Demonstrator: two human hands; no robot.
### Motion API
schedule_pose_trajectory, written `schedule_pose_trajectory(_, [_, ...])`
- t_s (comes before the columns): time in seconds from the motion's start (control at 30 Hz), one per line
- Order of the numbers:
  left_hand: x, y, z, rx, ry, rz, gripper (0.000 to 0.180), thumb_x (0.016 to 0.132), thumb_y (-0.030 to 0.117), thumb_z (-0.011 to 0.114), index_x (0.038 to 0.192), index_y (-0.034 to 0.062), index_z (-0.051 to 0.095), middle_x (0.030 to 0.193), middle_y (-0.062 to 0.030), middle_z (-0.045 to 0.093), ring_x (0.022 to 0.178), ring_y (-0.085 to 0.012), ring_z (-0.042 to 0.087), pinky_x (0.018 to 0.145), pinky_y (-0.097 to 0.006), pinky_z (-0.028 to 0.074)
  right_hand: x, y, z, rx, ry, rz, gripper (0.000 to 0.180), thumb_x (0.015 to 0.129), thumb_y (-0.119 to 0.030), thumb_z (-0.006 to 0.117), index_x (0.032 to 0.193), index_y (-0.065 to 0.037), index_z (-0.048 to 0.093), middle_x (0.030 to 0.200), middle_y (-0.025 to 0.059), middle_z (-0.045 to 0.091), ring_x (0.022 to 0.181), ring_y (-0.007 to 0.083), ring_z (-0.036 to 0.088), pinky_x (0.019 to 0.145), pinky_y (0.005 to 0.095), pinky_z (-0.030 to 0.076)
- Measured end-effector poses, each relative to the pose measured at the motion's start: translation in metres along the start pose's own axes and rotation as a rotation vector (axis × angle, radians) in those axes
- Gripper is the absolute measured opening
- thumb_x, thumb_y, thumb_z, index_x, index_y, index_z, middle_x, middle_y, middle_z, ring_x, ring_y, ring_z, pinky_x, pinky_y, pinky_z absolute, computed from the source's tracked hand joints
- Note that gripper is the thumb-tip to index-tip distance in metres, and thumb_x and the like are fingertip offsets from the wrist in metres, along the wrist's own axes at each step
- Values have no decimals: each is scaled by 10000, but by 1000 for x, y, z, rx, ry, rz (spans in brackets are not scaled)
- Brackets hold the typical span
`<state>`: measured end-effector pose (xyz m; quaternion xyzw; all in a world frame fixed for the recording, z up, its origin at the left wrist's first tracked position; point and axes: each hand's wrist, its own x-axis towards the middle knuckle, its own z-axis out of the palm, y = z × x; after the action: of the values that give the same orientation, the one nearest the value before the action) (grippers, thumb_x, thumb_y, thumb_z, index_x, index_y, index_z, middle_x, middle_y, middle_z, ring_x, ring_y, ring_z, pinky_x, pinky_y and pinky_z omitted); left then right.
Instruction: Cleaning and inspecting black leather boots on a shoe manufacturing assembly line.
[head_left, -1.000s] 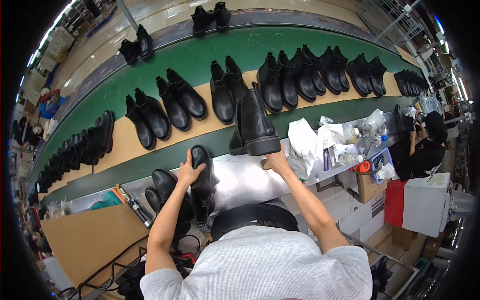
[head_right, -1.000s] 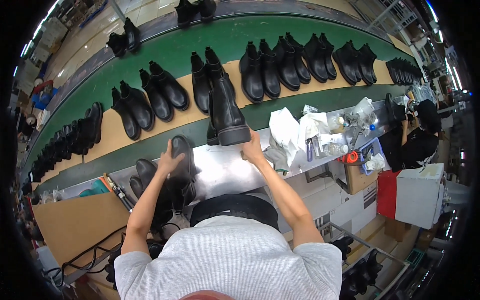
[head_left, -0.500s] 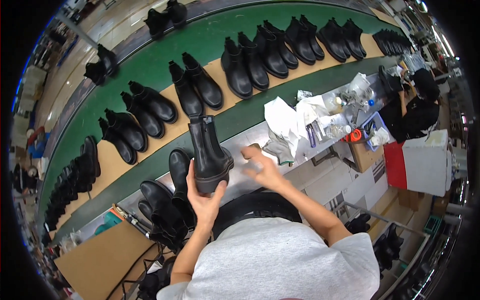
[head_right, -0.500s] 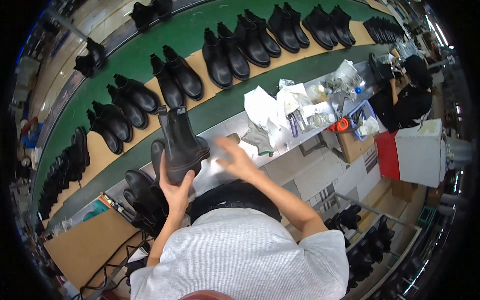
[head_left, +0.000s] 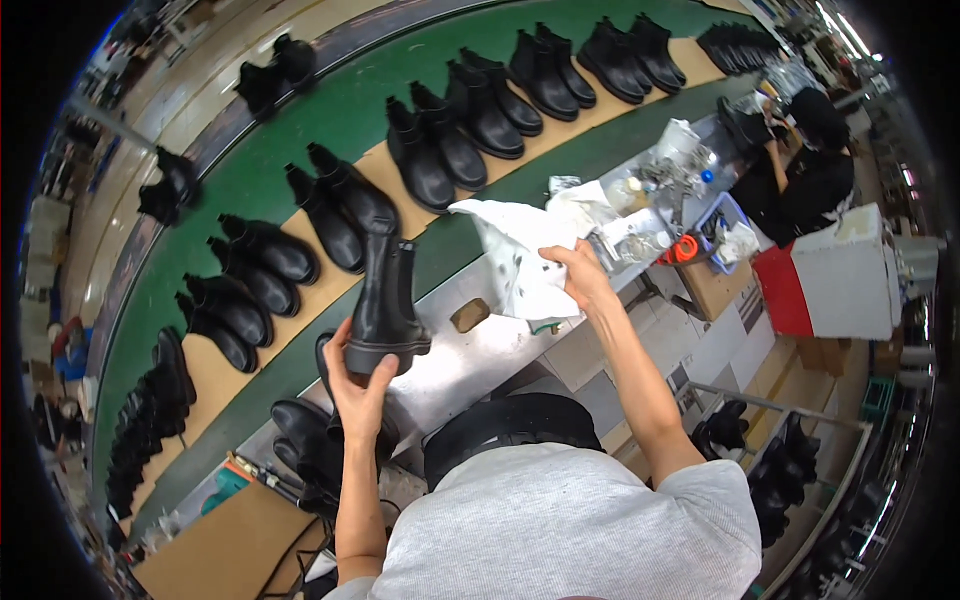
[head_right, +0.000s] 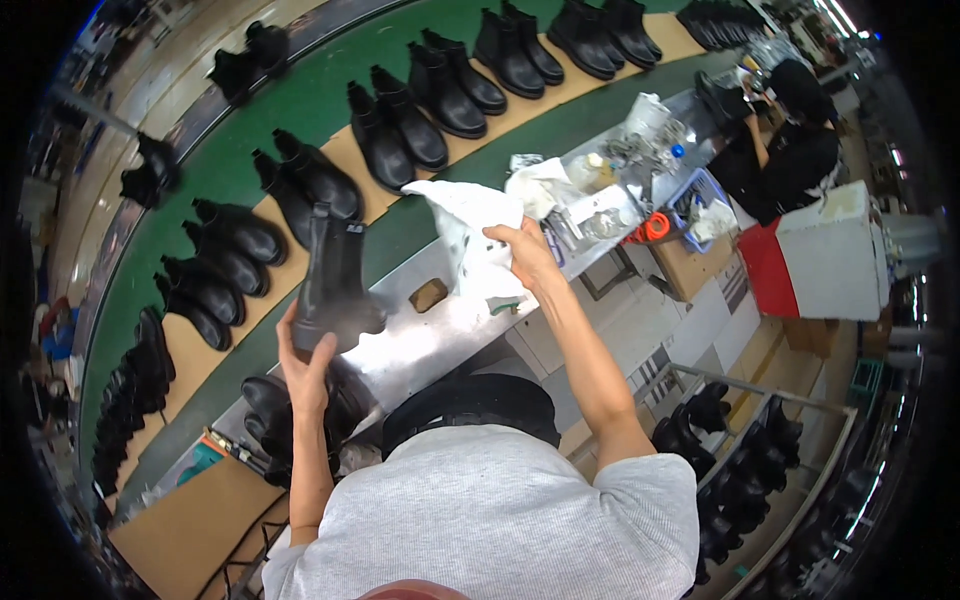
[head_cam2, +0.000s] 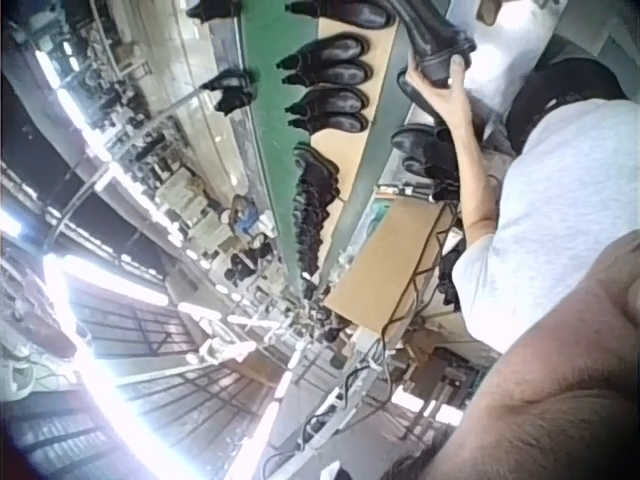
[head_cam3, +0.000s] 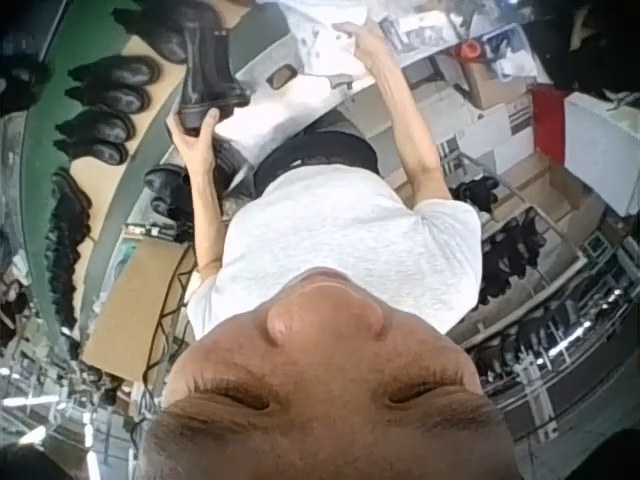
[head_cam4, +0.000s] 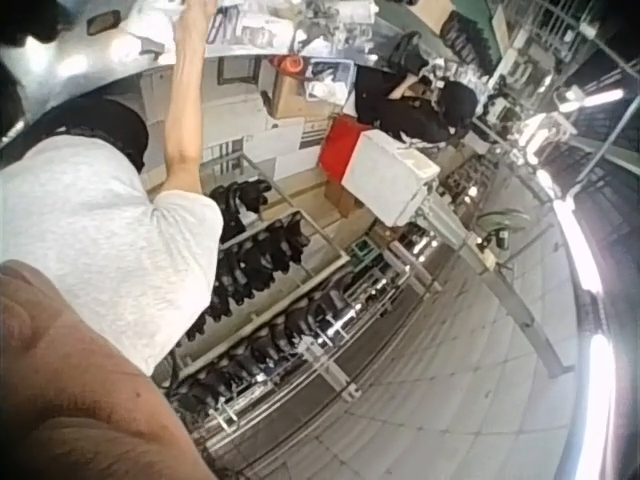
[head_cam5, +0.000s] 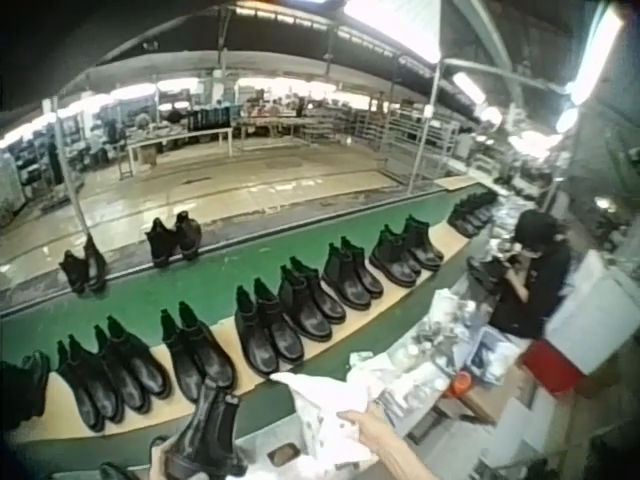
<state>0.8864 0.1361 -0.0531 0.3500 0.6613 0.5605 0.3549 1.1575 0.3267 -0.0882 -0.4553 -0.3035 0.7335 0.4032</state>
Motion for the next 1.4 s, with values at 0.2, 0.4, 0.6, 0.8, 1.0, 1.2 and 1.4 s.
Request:
schedule_pose_trajectory(0.2, [7, 2, 4, -236, 91, 30, 538, 761, 130, 687, 1206, 21, 405, 1142, -93, 468, 1062, -175, 458, 946, -292, 334, -87, -35, -51, -705, -89, -184, 365, 755, 54, 574, 1116, 0, 565, 1059, 119, 605, 964, 216, 595, 839, 324, 474])
schedule_pose_trajectory(0.4, [12, 5, 18, -358, 180, 77, 477, 769, 182, 494, 1203, -11, 449, 1187, -128, 482, 1081, -217, 486, 983, -322, 349, -105, 26, -155, -216, -186, -619, 260, 801, 25, 464, 1012, -47, 597, 978, 71, 581, 556, 120, 510, 505, 218, 417])
schedule_pose_trajectory(0.6, [22, -2, 24, -452, 197, 173, 414, 854, 246, 447, 1157, -34, 474, 1127, -147, 536, 1029, -216, 518, 933, -336, 403, -42, -18, -191, 105, 426, -188, 497, 901, -166, 465, 1379, -127, 335, 841, 104, 607, 451, 77, 423, 382, 209, 337])
schedule_pose_trajectory(0.8, [27, 10, 50, -160, 342, 68, 361, 965, 247, 382, 1051, -55, 559, 1007, -141, 601, 917, -195, 575, 851, -324, 451, 2, -19, -209, -164, 368, -53, 479, 885, -172, 508, 1347, -144, 381, 803, 89, 597, 451, 84, 430, 391, 214, 351])
schedule_pose_trajectory(1.0, [7, 18, 55, -166, 375, 54, 288, 868, 146, 485, 1003, -71, 619, 994, -134, 631, 909, -164, 572, 850, -276, 436, -52, 47, -178, -1226, 292, -777, 504, 812, -111, 576, 1289, -64, 422, 999, 129, 547, 871, 231, 554, 764, 323, 452])
schedule_pose_trajectory(1.2, [10, 18, 71, -161, 349, 10, 242, 825, 114, 528, 955, -37, 666, 935, -52, 641, 841, -99, 532, 784, -194, 377, -18, 18, -211, -521, 348, -330, 421, 879, -89, 488, 1296, -62, 448, 937, 88, 574, 730, 137, 553, 608, 255, 457])
schedule_pose_trajectory(1.4, [-9, 15, 60, -90, 289, 71, 189, 834, 30, 507, 916, -57, 654, 911, -59, 658, 743, -60, 504, 656, -189, 366, 19, -78, -196, -433, 142, 28, 453, 890, -79, 472, 1338, -100, 409, 785, 70, 581, 561, 100, 534, 451, 206, 430])
